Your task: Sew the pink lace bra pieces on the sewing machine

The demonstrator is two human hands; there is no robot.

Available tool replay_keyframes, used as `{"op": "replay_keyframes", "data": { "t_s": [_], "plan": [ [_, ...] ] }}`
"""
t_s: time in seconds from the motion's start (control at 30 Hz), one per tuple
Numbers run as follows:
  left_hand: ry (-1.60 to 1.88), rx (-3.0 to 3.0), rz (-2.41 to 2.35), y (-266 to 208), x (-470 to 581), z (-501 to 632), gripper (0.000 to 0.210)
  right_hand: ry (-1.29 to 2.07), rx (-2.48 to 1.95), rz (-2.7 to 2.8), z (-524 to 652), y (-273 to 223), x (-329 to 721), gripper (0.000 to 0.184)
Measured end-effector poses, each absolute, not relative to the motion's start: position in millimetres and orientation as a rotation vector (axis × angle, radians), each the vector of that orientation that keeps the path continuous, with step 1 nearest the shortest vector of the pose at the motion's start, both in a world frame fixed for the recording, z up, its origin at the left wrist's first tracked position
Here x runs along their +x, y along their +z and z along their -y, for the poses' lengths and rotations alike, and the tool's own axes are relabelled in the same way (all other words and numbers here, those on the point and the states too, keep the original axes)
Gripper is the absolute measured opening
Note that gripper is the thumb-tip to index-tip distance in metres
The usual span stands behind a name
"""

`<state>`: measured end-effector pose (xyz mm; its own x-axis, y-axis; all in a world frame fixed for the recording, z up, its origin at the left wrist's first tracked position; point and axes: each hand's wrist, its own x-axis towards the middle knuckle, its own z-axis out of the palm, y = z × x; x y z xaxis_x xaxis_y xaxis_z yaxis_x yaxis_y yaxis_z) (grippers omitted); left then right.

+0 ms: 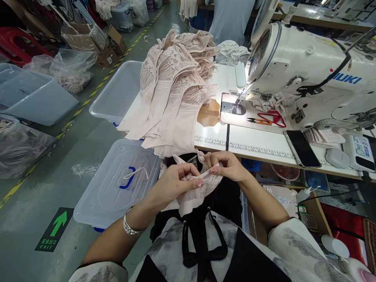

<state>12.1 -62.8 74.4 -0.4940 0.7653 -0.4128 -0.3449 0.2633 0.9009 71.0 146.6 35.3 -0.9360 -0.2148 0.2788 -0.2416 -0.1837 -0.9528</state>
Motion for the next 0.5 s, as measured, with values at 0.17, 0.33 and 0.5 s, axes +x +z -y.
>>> {"op": "replay_keyframes", "data": {
  "t_s": [0.17,0.33,0.5],
  "plan": [
    [1.247,0.769,-1.633,72.4,-10.9,68.3,0.025,2.309,0.604,1.941,-153.0,41.4,73.8,0.048],
    [1.31,0.686,-1.555,70.3,-13.9,68.3,0.014,2.308,0.58,1.991,-156.5,43.3,74.7,0.049],
    [1.409,0.42,-1.36,65.7,-8.3,68.9,0.033,2.287,0.552,2.027,-158.2,39.4,74.0,0.05]
  ]
}}
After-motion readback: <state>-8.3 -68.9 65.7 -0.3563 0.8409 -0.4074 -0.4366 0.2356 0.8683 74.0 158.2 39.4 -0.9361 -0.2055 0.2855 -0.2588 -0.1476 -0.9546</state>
